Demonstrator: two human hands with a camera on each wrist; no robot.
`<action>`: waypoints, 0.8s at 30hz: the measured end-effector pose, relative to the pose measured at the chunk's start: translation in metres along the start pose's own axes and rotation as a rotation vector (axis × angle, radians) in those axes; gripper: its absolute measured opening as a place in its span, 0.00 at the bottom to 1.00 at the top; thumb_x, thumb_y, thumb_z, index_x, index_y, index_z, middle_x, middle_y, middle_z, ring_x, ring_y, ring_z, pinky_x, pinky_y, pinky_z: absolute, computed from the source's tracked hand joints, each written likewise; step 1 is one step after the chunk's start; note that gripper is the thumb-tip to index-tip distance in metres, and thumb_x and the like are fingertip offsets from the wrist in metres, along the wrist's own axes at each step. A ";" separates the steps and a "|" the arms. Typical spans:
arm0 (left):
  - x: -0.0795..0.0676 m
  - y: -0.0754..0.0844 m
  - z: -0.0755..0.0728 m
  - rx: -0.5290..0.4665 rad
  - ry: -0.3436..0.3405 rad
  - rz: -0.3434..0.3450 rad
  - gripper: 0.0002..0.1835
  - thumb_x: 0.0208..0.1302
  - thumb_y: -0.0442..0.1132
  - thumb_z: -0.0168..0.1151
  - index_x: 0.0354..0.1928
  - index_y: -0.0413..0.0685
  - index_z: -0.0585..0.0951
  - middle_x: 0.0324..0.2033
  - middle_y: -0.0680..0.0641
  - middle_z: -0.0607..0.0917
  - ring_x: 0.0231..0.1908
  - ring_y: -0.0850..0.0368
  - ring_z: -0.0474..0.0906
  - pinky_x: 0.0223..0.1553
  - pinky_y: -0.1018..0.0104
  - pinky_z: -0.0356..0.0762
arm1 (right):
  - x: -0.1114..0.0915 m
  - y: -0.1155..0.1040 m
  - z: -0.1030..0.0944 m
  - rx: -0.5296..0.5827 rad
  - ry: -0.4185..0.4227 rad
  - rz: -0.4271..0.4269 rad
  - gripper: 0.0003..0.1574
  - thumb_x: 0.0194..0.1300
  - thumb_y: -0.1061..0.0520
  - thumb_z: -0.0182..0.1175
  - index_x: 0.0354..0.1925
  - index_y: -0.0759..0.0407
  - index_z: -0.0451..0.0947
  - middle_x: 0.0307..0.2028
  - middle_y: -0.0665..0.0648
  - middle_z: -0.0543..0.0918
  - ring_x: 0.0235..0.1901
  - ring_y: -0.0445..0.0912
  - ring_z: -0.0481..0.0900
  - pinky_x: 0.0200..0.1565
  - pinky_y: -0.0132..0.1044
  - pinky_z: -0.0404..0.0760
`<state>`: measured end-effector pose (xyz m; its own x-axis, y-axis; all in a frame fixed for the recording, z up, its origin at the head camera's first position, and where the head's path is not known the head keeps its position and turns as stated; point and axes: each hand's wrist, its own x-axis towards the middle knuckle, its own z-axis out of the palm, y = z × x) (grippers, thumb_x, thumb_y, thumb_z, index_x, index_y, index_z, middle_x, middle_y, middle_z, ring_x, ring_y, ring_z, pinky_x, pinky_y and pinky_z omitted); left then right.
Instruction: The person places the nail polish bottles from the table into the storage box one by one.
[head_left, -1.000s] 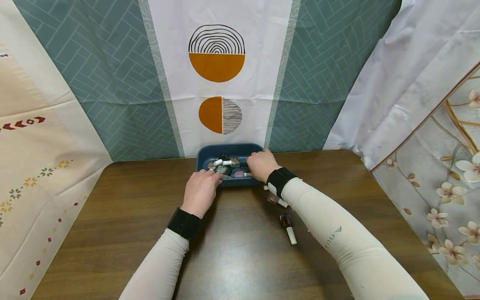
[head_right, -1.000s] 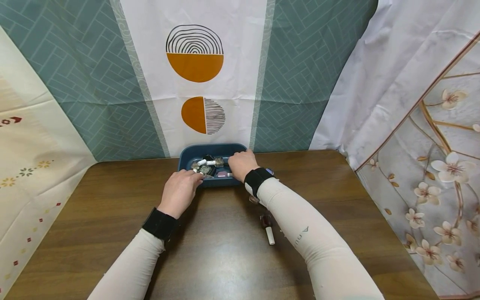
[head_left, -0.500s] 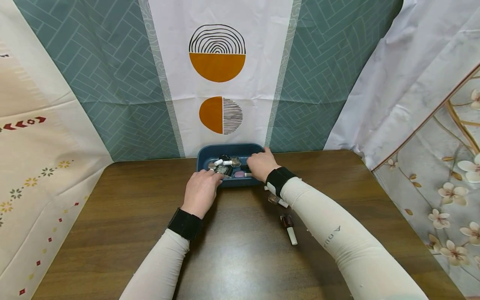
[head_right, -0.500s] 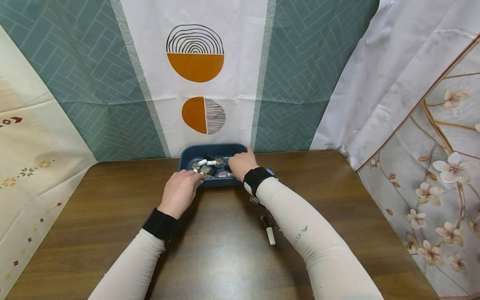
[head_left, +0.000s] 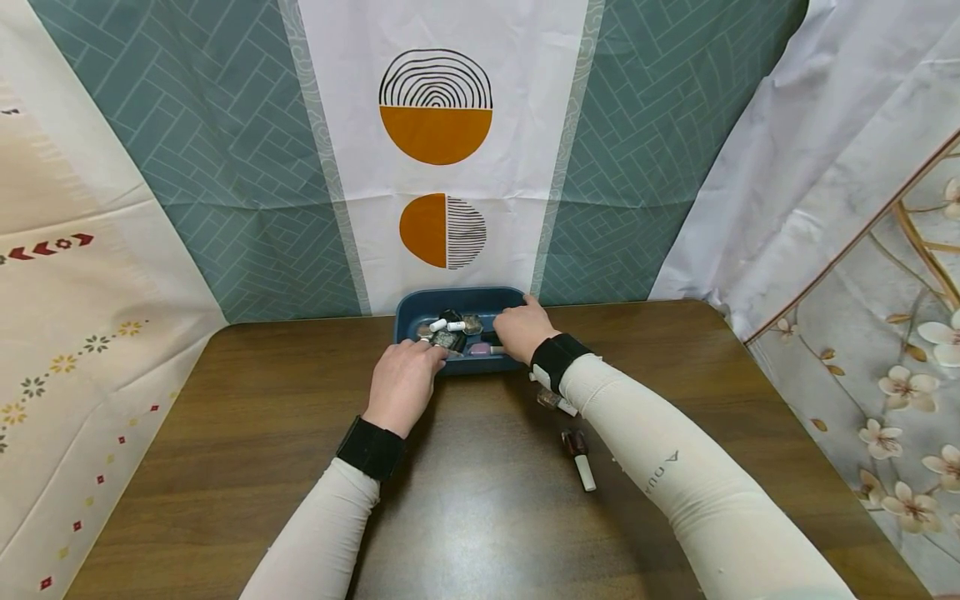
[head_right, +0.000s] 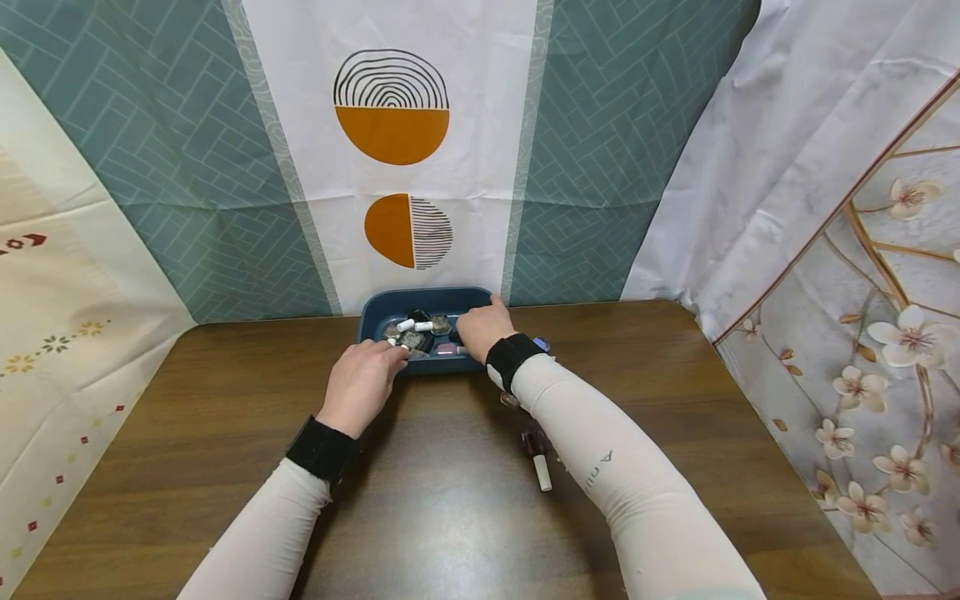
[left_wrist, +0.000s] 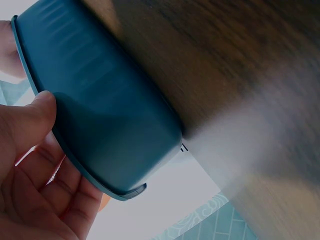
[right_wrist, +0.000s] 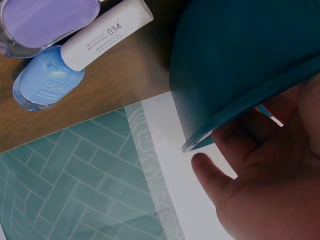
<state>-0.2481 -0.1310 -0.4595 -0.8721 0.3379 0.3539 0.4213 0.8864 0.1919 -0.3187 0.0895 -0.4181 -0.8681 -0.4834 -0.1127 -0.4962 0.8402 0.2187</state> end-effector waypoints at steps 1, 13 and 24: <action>0.000 0.000 0.000 0.000 0.001 0.002 0.08 0.75 0.35 0.74 0.51 0.48 0.94 0.42 0.46 0.93 0.41 0.47 0.84 0.51 0.52 0.83 | 0.000 0.000 0.000 -0.006 0.004 -0.006 0.07 0.78 0.60 0.68 0.48 0.56 0.93 0.46 0.57 0.92 0.53 0.53 0.89 0.76 0.61 0.67; 0.000 -0.001 -0.001 -0.006 0.012 0.009 0.08 0.74 0.34 0.75 0.51 0.47 0.94 0.40 0.46 0.93 0.40 0.47 0.84 0.51 0.52 0.83 | 0.004 0.001 0.006 0.016 0.044 -0.021 0.09 0.79 0.64 0.66 0.40 0.59 0.92 0.41 0.59 0.91 0.43 0.54 0.90 0.48 0.51 0.90; -0.001 -0.001 0.000 -0.007 0.021 0.018 0.08 0.74 0.34 0.75 0.51 0.47 0.94 0.40 0.46 0.93 0.40 0.47 0.84 0.50 0.52 0.83 | 0.004 0.001 0.005 0.047 0.027 -0.007 0.09 0.79 0.64 0.66 0.40 0.59 0.91 0.40 0.59 0.91 0.41 0.52 0.90 0.46 0.53 0.90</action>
<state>-0.2482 -0.1325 -0.4600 -0.8591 0.3467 0.3765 0.4384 0.8781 0.1916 -0.3227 0.0893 -0.4229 -0.8643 -0.4952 -0.0879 -0.5028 0.8471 0.1720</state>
